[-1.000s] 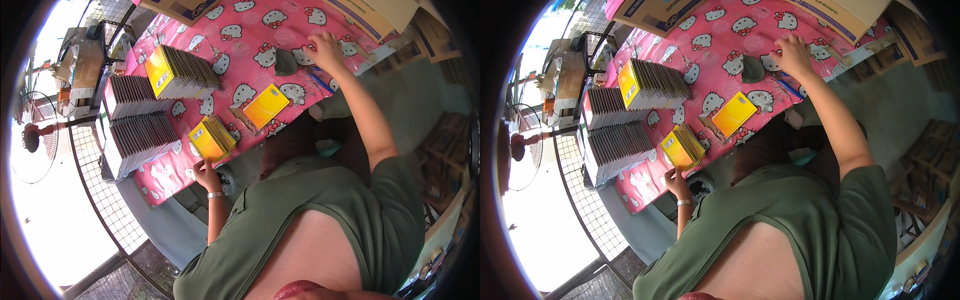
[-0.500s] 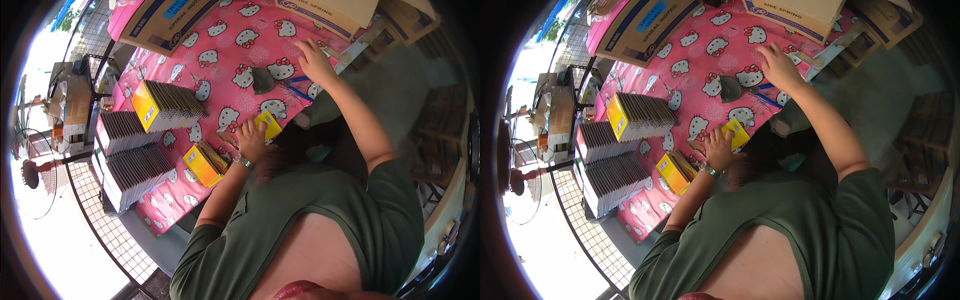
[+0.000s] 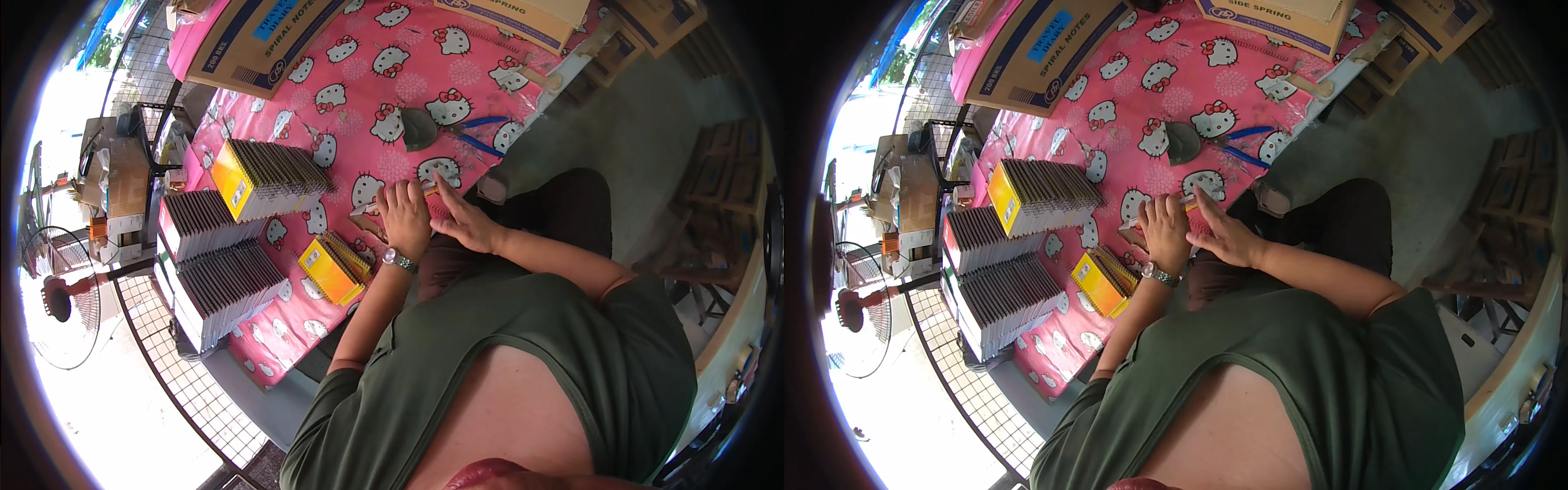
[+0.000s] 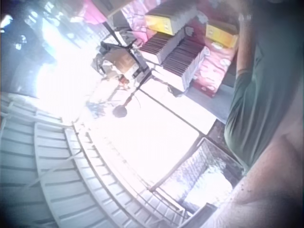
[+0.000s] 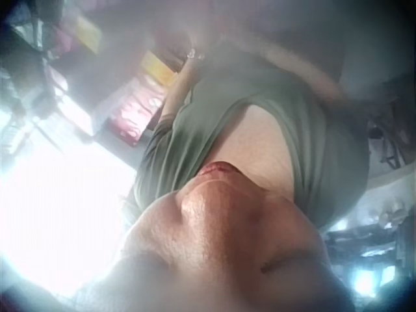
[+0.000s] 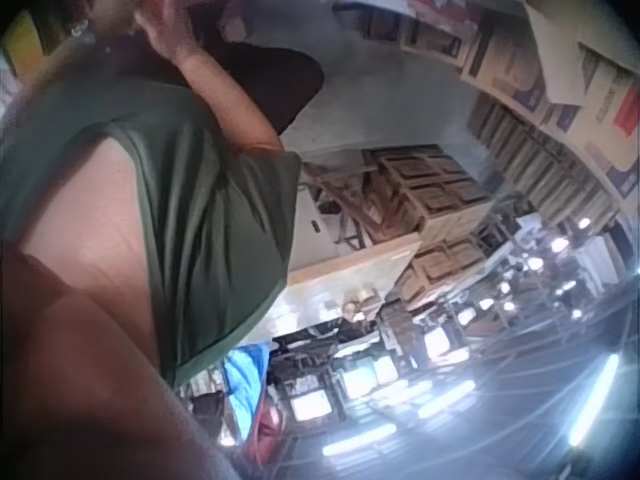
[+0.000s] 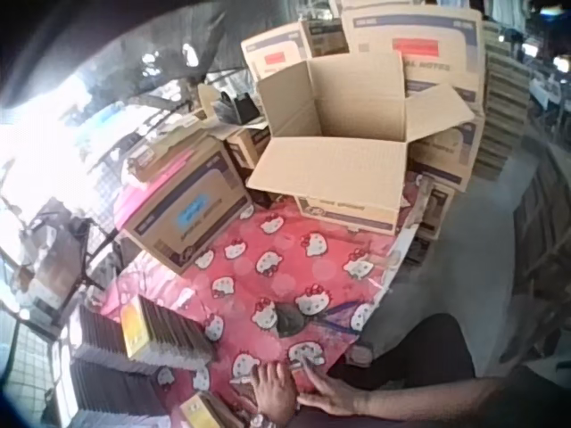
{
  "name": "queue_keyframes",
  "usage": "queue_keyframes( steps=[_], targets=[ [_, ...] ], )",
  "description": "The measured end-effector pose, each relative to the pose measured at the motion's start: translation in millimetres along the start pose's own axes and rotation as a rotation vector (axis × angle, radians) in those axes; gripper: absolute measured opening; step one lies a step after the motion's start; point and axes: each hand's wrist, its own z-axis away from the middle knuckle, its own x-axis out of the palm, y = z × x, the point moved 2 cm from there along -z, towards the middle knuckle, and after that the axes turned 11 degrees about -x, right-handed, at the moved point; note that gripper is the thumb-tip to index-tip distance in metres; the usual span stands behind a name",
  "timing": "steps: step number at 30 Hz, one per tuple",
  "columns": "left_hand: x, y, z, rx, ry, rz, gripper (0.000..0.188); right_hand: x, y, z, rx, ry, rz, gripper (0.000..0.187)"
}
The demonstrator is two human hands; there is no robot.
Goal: The person uses a cutting tool to trim the spiral binding on small notebooks, stacks the notebooks, and places them into a cardboard box.
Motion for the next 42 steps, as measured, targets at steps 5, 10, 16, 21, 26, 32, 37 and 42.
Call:
queue_keyframes(
  steps=[5, 10, 16, 21, 26, 32, 37, 42],
  targets=[
    [0.3, -16.1, 1.8, 0.032, -0.060, 0.032, 0.023, -49.3, -5.9, -23.6, 0.059, -0.111, 0.104, 0.038],
    [-3.9, -19.3, -0.5, 0.081, -0.106, 0.100, 0.022, -58.6, -2.4, -46.2, -0.208, -0.150, 0.320, 0.027],
    [-3.0, -20.4, 0.7, 0.051, -0.090, 0.121, 0.024, -51.4, -2.1, -46.1, -0.273, -0.160, 0.428, 0.026],
    [-2.4, -20.7, 2.7, 0.038, -0.045, 0.124, 0.024, -46.4, 5.7, -48.7, -0.145, -0.203, 0.221, 0.025],
    [-2.3, -22.7, 0.2, 0.036, -0.067, 0.133, 0.025, -51.9, 1.5, -57.9, -0.394, -0.308, 0.503, 0.026],
    [-3.9, -24.7, 1.2, 0.019, -0.066, 0.153, 0.024, -47.0, -4.7, -55.2, -0.231, -0.413, 0.491, 0.033],
    [-4.3, -26.2, -0.1, 0.005, -0.079, 0.143, 0.022, -52.8, -22.0, -53.4, -0.707, -0.266, 0.879, 0.036],
    [-7.0, -24.1, -1.8, 0.023, -0.092, 0.170, 0.019, -40.5, 3.3, -45.8, -0.230, -0.247, 0.351, 0.032]
  ],
)
